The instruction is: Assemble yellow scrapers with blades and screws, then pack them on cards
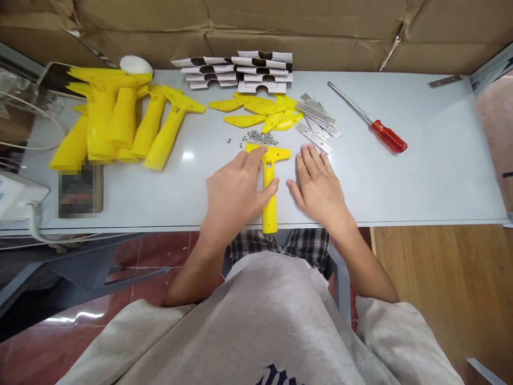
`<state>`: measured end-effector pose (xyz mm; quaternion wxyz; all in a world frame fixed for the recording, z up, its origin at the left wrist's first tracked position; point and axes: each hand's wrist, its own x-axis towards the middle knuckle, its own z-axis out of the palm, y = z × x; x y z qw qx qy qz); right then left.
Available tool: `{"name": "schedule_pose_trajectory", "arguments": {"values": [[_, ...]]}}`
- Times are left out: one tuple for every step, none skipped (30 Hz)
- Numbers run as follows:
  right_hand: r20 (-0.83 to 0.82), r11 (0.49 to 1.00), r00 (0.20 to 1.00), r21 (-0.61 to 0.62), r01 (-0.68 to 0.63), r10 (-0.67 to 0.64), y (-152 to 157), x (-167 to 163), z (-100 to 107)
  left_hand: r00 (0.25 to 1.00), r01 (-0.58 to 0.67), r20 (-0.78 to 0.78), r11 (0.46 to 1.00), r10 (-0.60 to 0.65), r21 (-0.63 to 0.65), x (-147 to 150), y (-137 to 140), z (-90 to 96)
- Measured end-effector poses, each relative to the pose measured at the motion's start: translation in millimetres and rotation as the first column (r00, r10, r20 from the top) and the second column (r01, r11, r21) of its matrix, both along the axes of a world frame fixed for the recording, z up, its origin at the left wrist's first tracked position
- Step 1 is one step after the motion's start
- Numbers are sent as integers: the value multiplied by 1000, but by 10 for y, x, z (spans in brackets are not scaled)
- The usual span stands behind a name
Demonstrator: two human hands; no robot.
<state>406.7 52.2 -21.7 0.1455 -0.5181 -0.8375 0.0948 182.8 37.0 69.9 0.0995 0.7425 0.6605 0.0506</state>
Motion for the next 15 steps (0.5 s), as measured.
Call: {"name": "schedule_pose_trajectory", "arguments": {"values": [[3,1000,1000,1,0,0,-2,-4,5,1000,-6,-6,1000,6,-11,-9,-2,17],[5,1000,1000,3,0,0,-4,-7,10,1000,-12,-11,1000,12,-24,-20,-7,33],[3,1000,1000,3,-1,1,-5,-9,13,1000,-16,-17,999,16,-37,-31,-14,48],[-1,1000,1000,1,-3,3,-5,-9,14,1000,-18,-22,999,17,-50,-44,-23,60],[-9,1000,1000,-1,-4,4,-5,-9,14,999,-22,-25,998,20,-60,-59,-33,68],[-17,1000,1000,-5,-5,5,-4,-7,11,999,-24,-27,998,22,-66,-77,-43,70],[-23,1000,1000,-10,-6,5,-3,-6,8,999,-25,-26,998,23,-66,-96,-53,66],[-26,1000,1000,-14,-7,7,-1,-4,3,999,-24,-27,998,23,-58,-115,-63,56],[-27,1000,1000,-15,-8,8,1,-3,-2,999,-23,-29,999,21,-43,-134,-71,41],[-26,1000,1000,-15,-9,9,2,-2,-7,999,-21,-34,999,20,-24,-149,-77,24],[-25,1000,1000,-13,-10,10,3,0,-11,999,-18,-42,1000,17,-5,-158,-80,5],[-25,1000,1000,-11,-10,10,4,1,-16,999,-13,-51,1000,14,12,-161,-80,-12],[-26,1000,1000,-8,-9,9,5,3,-20,998,-8,-62,1000,9,25,-156,-75,-25],[-27,1000,1000,-4,-8,8,5,5,-24,997,2,-73,1000,1,30,-144,-65,-33],[-27,1000,1000,0,-7,7,6,6,-28,996,12,-85,1000,-10,27,-126,-51,-35]]}}
